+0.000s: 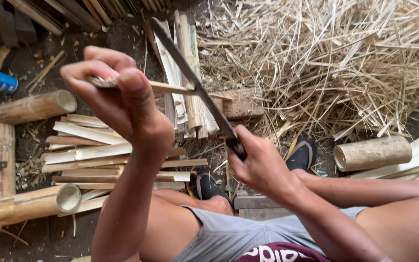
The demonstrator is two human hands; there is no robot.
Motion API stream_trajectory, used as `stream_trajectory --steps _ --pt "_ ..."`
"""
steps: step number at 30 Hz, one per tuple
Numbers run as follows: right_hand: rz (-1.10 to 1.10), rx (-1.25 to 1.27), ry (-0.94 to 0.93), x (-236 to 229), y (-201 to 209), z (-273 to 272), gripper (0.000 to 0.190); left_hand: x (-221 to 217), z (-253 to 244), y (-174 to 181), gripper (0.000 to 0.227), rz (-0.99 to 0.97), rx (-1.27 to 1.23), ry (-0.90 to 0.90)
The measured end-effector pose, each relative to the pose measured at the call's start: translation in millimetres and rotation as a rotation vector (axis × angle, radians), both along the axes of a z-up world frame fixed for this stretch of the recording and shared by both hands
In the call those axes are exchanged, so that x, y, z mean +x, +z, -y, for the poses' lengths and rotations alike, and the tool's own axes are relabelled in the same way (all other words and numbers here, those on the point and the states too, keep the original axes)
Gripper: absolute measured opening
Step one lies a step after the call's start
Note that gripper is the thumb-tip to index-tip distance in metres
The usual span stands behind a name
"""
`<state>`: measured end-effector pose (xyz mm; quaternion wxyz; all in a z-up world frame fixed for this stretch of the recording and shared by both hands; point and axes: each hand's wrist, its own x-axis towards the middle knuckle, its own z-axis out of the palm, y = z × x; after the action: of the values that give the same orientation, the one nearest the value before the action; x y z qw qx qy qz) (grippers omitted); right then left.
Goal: The person splits bamboo poles into thin strips using a knife and a wooden block. They repeatedly hold the bamboo against the block and strike it with the knife to separate the material, then stack the finished strips.
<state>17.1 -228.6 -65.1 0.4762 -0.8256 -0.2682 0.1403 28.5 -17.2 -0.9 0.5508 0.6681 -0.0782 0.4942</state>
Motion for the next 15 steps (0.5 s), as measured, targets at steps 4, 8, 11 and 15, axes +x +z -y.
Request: stream_trajectory --steps 4,8,11,15 --pt "0.201 0.118 -0.001 7 -13 -5 0.015 3 -2 1 0.04 0.008 0.026 -0.007" --pt "-0.243 -0.307 -0.076 42 -65 -24 0.028 14 -22 -2 0.031 0.059 0.025 0.018" --pt "-0.365 -0.441 -0.086 56 -116 -22 0.034 17 -43 -11 0.027 0.074 0.031 0.044" --pt "-0.08 -0.083 0.071 35 -161 -5 0.015 17 -67 -24 0.023 0.067 0.08 0.079"
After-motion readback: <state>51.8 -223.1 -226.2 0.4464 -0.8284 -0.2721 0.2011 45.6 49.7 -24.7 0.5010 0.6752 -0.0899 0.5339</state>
